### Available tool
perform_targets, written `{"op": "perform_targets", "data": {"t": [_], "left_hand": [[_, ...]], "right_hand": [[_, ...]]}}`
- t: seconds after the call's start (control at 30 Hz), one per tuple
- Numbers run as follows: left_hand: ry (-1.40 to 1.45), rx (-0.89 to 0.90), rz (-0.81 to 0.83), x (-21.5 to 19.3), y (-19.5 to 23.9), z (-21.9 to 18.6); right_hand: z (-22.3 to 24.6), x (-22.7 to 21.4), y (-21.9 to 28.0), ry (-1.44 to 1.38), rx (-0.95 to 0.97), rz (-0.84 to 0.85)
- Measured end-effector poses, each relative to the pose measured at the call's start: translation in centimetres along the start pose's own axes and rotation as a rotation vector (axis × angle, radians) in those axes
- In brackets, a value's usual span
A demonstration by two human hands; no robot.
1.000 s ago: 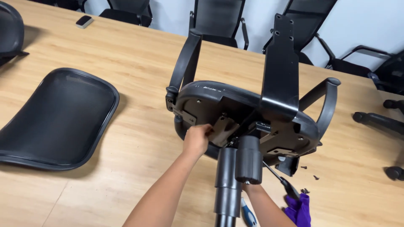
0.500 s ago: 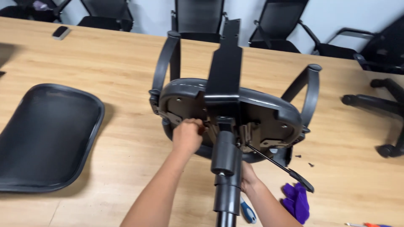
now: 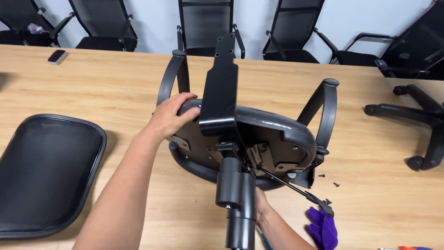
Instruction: The person assembles an office chair on a wooden table, holding the seat upside down while using a screwdriver to drive screws that attach the seat plate and mechanism to the seat base, then presses and aligns the components by hand to seat them together.
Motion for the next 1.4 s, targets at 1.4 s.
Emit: {"op": "perform_targets", "data": {"t": [1.4], "left_hand": [[-0.105,0.078,0.005,-5.9,14.3,-9.3]], "right_hand": [[-6.3,4.1,11.5,-0.071,-0.308,0.316]]}}
Point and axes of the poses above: each hand's wrist, its own y-axis away from the middle knuckle, its own x-axis out of the palm, z = x × y, the point moved 4 cm from there along -y, towards the middle knuckle, and after that the axes turned 10 degrees about -y, right-handed, at the moved point
